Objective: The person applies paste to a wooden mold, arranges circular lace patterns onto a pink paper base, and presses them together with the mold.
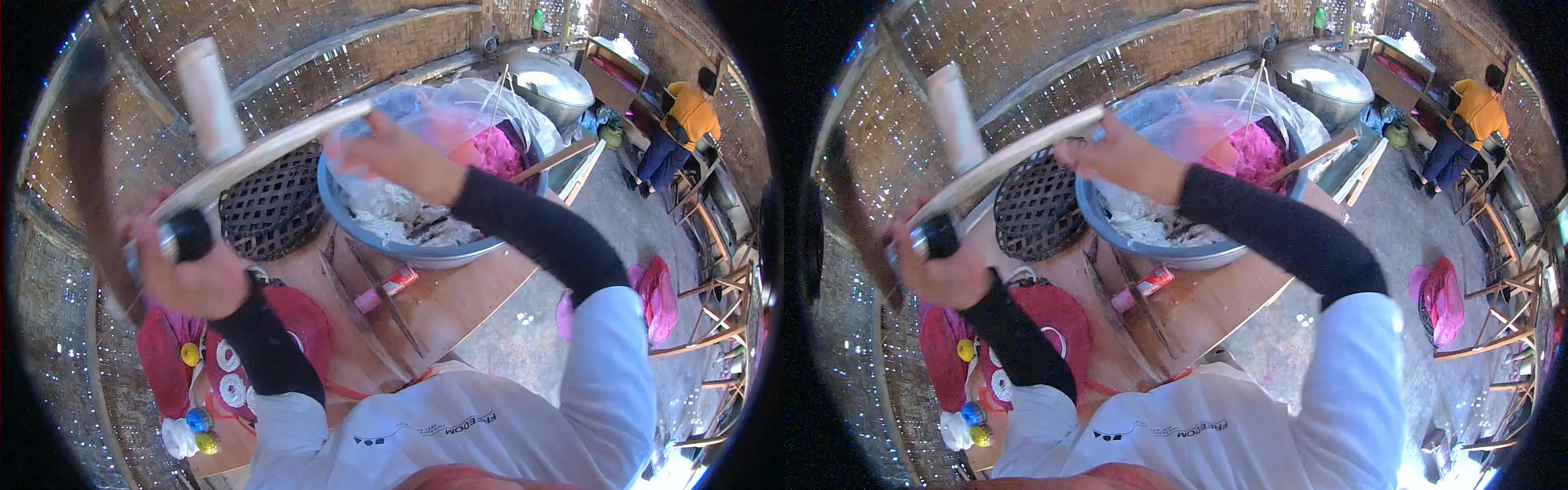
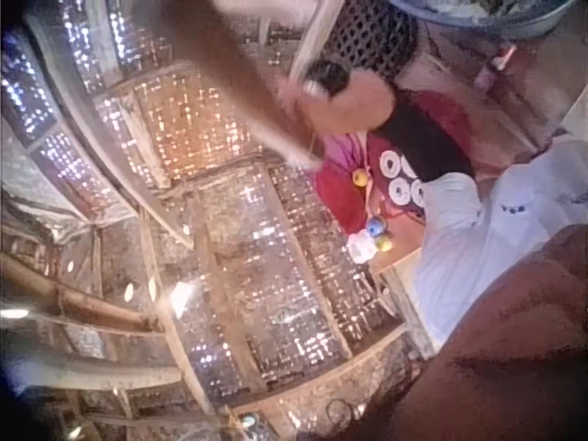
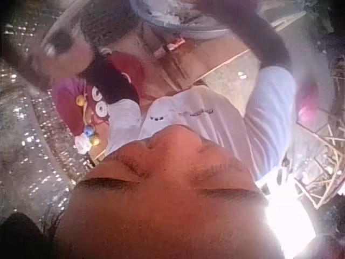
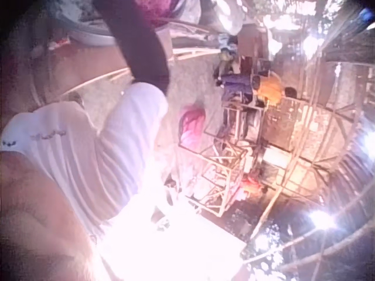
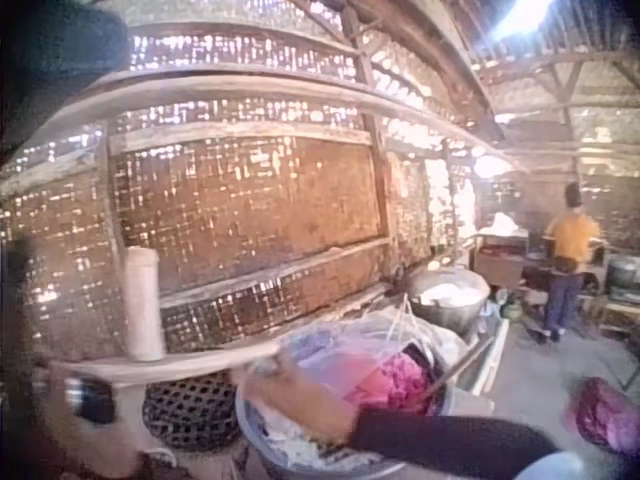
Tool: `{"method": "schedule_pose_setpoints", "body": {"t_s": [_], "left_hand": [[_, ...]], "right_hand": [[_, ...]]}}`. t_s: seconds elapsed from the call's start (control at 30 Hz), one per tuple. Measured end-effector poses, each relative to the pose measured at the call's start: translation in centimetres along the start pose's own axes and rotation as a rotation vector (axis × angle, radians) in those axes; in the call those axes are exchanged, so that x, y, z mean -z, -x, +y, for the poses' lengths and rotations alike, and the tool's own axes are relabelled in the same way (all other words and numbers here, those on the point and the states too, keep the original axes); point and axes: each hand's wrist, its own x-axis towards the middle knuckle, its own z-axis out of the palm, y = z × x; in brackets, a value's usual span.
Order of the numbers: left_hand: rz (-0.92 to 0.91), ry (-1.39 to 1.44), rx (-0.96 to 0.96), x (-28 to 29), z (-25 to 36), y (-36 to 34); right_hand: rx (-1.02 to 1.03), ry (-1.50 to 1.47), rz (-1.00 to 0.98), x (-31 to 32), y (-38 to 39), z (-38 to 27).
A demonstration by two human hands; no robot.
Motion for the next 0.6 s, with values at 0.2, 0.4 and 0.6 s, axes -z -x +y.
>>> {"method": "schedule_pose_setpoints", "body": {"t_s": [0.2, 0.4, 0.6], "left_hand": [[0.217, 0.339, 0.627, 5.3, -3.5, 1.3], [0.183, 0.252, 0.672, 5.3, -5.2, 3.7], [0.161, 0.196, 0.689, 5.6, -6.1, 4.9]], "right_hand": [[-0.053, 1.631, -0.474, 11.2, 8.0, 4.2], [0.067, 1.635, -0.524, 14.8, 7.6, 3.7], [-0.118, 1.612, -0.609, 14.8, 7.0, 2.6]]}}
